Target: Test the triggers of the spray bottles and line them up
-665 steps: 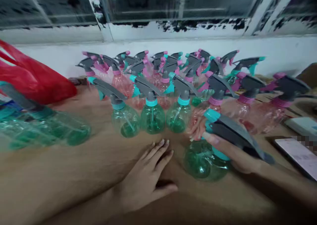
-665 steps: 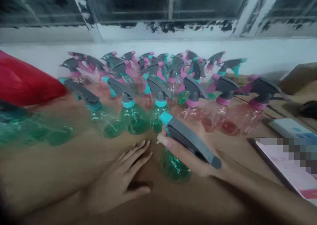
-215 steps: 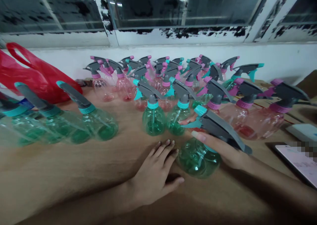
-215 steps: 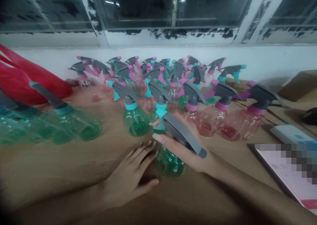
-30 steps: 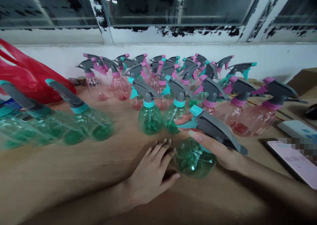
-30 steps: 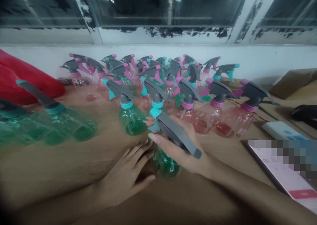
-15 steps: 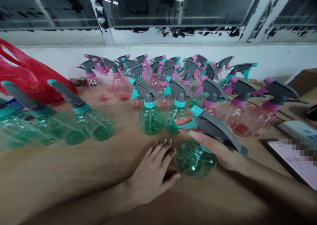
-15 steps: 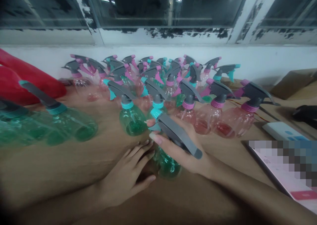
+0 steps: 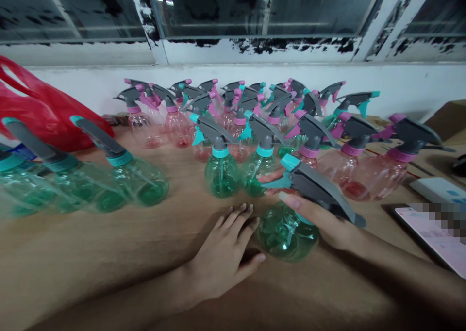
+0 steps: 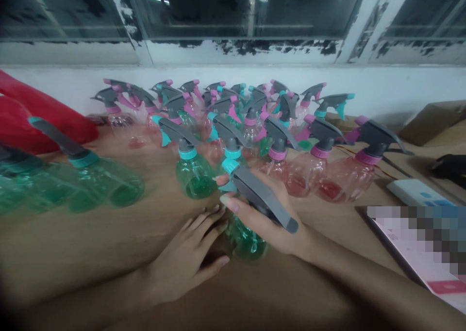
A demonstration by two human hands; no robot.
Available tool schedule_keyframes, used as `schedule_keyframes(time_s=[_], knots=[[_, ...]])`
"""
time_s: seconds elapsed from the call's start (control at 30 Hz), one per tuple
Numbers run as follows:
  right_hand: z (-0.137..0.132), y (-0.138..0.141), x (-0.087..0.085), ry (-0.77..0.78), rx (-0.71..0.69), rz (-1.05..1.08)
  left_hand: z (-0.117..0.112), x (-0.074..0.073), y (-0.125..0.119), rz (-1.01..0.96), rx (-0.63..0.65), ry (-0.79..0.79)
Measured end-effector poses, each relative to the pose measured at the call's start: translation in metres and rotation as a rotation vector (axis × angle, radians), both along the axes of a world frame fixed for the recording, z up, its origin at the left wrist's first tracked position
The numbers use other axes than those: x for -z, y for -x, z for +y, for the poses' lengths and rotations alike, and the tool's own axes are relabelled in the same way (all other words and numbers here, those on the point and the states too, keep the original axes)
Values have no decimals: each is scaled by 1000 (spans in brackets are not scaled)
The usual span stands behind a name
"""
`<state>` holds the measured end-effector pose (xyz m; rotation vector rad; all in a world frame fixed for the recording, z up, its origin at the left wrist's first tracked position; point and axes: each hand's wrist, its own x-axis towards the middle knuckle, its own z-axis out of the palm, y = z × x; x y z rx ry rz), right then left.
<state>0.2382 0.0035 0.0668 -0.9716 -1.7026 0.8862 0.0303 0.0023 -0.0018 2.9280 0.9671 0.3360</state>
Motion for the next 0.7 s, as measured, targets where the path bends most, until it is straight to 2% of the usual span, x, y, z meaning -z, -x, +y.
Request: schedule_keyframes(time_s=[0.7], knots=[[1, 0, 1, 32, -12, 34, 0, 1, 0, 12, -4, -9]])
